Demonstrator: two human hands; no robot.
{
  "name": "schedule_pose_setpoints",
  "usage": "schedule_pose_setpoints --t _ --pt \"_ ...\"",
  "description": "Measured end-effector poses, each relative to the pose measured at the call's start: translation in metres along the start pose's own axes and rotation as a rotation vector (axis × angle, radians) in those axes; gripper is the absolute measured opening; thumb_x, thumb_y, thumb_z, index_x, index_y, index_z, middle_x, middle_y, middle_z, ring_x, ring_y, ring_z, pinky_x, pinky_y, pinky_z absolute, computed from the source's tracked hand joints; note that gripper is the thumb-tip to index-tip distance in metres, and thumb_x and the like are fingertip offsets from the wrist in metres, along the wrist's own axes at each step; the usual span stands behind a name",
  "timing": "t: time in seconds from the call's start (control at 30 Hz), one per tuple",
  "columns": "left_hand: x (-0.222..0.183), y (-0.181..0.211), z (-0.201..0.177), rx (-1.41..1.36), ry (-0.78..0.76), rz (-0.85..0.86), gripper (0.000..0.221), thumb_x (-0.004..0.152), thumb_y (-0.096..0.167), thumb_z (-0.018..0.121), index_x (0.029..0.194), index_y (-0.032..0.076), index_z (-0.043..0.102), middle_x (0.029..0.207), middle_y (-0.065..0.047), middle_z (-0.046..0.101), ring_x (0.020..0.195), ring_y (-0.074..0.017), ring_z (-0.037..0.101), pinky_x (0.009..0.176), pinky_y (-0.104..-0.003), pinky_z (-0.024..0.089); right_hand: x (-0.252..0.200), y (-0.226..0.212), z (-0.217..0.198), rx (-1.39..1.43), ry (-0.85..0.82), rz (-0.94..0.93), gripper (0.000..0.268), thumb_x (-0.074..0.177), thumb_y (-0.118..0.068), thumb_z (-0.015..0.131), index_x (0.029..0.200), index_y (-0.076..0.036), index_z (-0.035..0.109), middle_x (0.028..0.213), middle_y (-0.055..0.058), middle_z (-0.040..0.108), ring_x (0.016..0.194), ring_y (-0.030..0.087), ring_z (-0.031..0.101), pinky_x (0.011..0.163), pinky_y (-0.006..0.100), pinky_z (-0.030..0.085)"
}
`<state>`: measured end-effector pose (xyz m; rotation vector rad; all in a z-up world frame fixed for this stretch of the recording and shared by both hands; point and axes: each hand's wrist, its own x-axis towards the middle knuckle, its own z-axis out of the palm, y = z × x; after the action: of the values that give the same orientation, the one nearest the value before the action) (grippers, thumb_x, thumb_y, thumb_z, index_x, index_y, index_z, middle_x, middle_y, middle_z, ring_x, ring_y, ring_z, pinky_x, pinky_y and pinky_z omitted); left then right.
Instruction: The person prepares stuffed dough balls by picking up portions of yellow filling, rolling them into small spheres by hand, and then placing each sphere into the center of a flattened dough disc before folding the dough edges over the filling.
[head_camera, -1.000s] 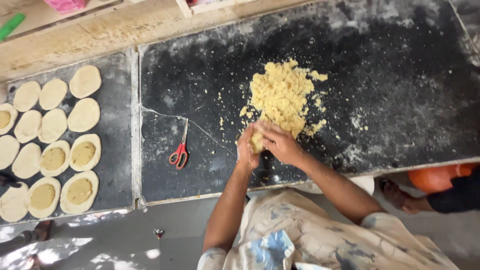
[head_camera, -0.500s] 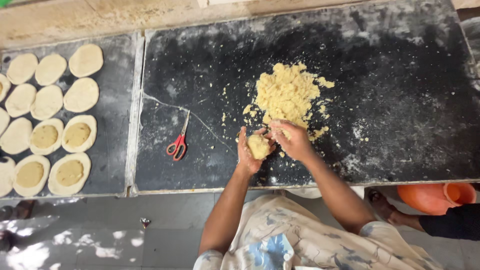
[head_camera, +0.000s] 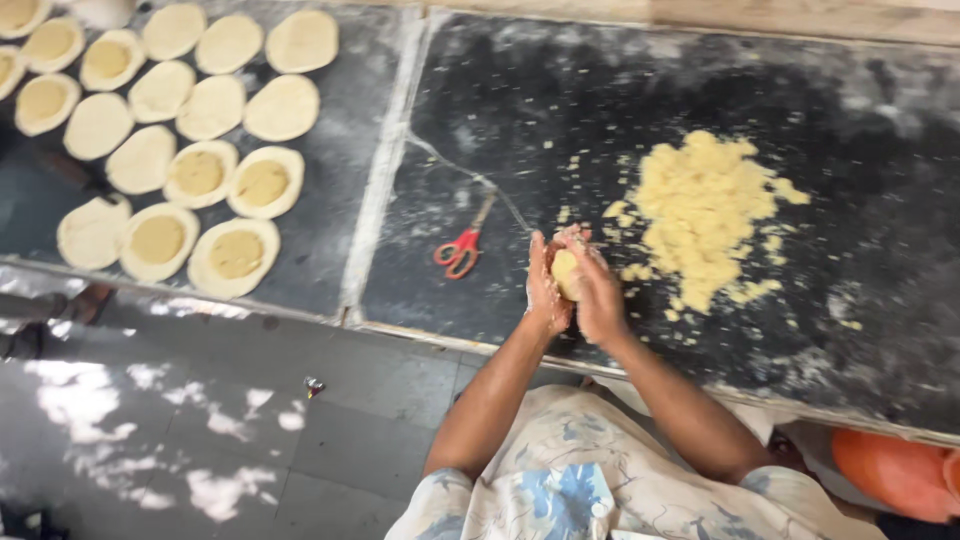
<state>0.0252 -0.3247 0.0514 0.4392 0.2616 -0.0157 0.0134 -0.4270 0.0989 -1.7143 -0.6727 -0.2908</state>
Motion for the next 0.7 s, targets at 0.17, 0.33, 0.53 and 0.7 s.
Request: schedule_pose_setpoints --t 0.17,0.33,0.53,0.7 --pt "-0.023 0.058 -0.048 -0.143 -0.088 -0.173 0.085 0.105 0.072 0.028 0.136 -0.002 0.058 0.130 -0.019 0.067 0.120 -0.0300 0.064 0.108 -0.040 0.049 0.023 -0.033 0.067 -0.093 -0.009 -0.271 0.020 0.096 -0.013 0.055 0.099 -0.001 0.070 0.107 0.014 0.073 0.108 0.033 0.071 0.110 0.043 0.049" --pt "-0.039 0.122 -0.086 -0.185 -0.162 -0.084 0.083 0.110 0.069 0.031 0.133 -0.006 0.059 0.127 -0.023 0.067 0.116 -0.0341 0.063 0.105 -0.042 0.049 0.026 -0.039 0.160 -0.089 0.016 -0.338 0.013 0.093 -0.008 0.064 0.096 0.001 0.072 0.102 0.017 0.073 0.102 0.033 0.072 0.102 0.042 0.054" --pt "-0.076 0.220 -0.124 -0.170 -0.020 0.047 0.085 0.105 0.070 0.030 0.148 -0.001 0.048 0.145 -0.016 0.057 0.135 -0.0270 0.054 0.120 -0.041 0.038 0.052 -0.022 0.236 0.322 -0.209 0.001 0.017 0.101 -0.009 0.060 0.104 0.005 0.070 0.110 0.016 0.073 0.105 0.027 0.070 0.099 0.040 0.054" --pt "-0.105 0.292 -0.161 -0.159 0.132 0.124 0.084 0.102 0.065 0.030 0.152 -0.003 0.040 0.155 -0.020 0.049 0.143 -0.0288 0.048 0.118 -0.045 0.036 0.096 0.006 0.311 0.717 -0.260 0.576 0.020 0.102 -0.008 0.058 0.108 0.007 0.070 0.107 0.014 0.073 0.098 0.020 0.070 0.089 0.035 0.056"
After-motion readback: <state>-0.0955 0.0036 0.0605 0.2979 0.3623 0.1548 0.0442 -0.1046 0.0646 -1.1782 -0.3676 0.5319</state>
